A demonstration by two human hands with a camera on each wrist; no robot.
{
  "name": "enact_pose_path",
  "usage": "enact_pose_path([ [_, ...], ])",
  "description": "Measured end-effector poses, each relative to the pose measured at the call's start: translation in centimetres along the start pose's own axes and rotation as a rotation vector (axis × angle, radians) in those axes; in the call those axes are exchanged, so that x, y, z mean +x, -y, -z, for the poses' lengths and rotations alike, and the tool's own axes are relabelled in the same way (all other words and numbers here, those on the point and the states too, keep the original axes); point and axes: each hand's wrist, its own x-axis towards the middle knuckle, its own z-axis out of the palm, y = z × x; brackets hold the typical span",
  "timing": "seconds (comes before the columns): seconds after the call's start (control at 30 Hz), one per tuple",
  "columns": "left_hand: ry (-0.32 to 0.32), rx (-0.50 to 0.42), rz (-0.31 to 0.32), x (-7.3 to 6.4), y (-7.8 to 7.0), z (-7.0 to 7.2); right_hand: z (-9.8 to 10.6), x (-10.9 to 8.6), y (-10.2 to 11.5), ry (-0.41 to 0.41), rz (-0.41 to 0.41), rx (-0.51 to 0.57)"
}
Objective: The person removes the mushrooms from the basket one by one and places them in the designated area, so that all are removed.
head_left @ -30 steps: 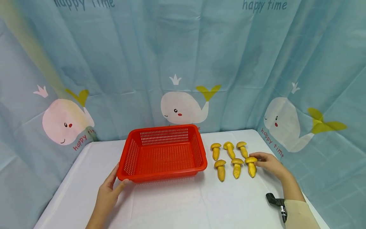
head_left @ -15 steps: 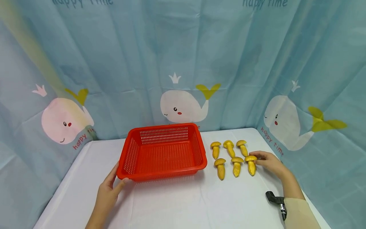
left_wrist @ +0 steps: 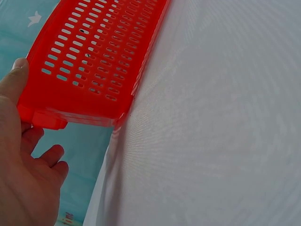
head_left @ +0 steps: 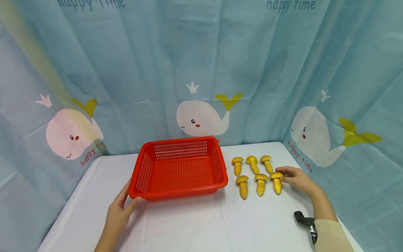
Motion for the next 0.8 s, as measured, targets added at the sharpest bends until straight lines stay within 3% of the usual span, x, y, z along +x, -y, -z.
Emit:
enact_pose_path([
  [0.23,-0.001,-0.033,-0.031,0.2,-0.2,0.0,0.6,0.1,0.9,-0.015,0.052,0.001],
  [0.43,-0.002,-0.040,-0.072,0.4,0.1,0.0,1.0,-0.4,1.6,-0.071,0.050,-0.034],
  [0.8,-0.010,-0.043,-0.072,0.1,0.4,0.1,1.1,-1.0,3.8,-0.135,0.060,-0.099],
])
